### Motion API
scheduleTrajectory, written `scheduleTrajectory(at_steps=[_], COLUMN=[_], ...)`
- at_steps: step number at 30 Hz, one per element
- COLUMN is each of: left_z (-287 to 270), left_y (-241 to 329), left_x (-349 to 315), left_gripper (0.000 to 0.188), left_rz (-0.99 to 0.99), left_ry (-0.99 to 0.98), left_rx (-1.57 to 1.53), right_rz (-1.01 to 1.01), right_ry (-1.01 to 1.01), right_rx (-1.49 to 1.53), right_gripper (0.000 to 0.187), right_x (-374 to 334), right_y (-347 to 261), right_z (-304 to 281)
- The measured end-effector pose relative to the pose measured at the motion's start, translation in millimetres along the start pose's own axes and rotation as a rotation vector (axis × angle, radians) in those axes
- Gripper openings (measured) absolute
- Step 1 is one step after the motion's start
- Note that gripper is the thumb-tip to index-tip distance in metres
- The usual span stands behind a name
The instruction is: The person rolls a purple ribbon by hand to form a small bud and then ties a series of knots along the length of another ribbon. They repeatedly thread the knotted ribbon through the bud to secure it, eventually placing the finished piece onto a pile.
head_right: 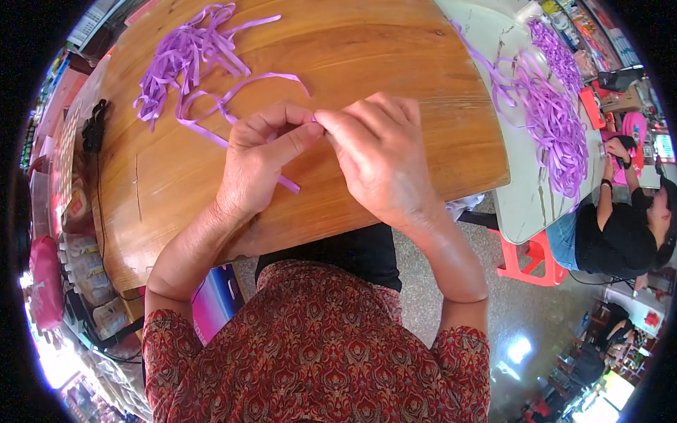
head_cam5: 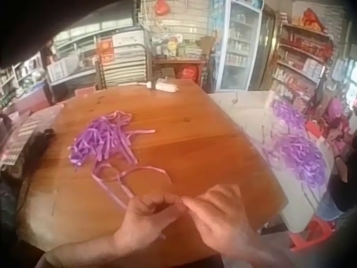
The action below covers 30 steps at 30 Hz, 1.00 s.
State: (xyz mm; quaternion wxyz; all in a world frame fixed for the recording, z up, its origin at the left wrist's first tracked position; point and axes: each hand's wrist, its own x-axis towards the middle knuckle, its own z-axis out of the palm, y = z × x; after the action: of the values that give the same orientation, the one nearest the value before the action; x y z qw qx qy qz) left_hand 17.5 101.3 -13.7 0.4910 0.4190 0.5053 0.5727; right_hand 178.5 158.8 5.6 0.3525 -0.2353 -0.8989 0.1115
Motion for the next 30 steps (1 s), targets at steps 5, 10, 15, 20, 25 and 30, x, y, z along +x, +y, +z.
scheduleTrajectory(at_steps=[5,10,15,20,25,30], left_z=[-2,-6,-13,-9,-9,-3], left_y=[7,5,3,2,0,2], left_x=[2,4,11,12,12,9], left_gripper=[0.009,0.01,0.013,0.02,0.021,0.015], left_rz=[-0.068,-0.096,-0.245,-0.302,-0.253,-0.232], left_ry=[-0.037,-0.043,-0.134,-0.14,-0.102,-0.024], left_rx=[0.065,0.049,-0.181,-0.088,-0.117,-0.143], right_rz=[-0.329,-0.458,-0.561,-0.51,-0.314,-0.098], right_ry=[0.037,0.031,-0.01,-0.026,0.027,0.069], right_rx=[-0.222,-0.205,-0.136,-0.086,-0.037,0.191], right_gripper=[0.034,0.036,0.037,0.04,0.036,0.023], right_x=[6,12,17,16,16,4], right_y=[10,13,23,34,33,30], right_z=[-5,-7,-11,-9,-4,7])
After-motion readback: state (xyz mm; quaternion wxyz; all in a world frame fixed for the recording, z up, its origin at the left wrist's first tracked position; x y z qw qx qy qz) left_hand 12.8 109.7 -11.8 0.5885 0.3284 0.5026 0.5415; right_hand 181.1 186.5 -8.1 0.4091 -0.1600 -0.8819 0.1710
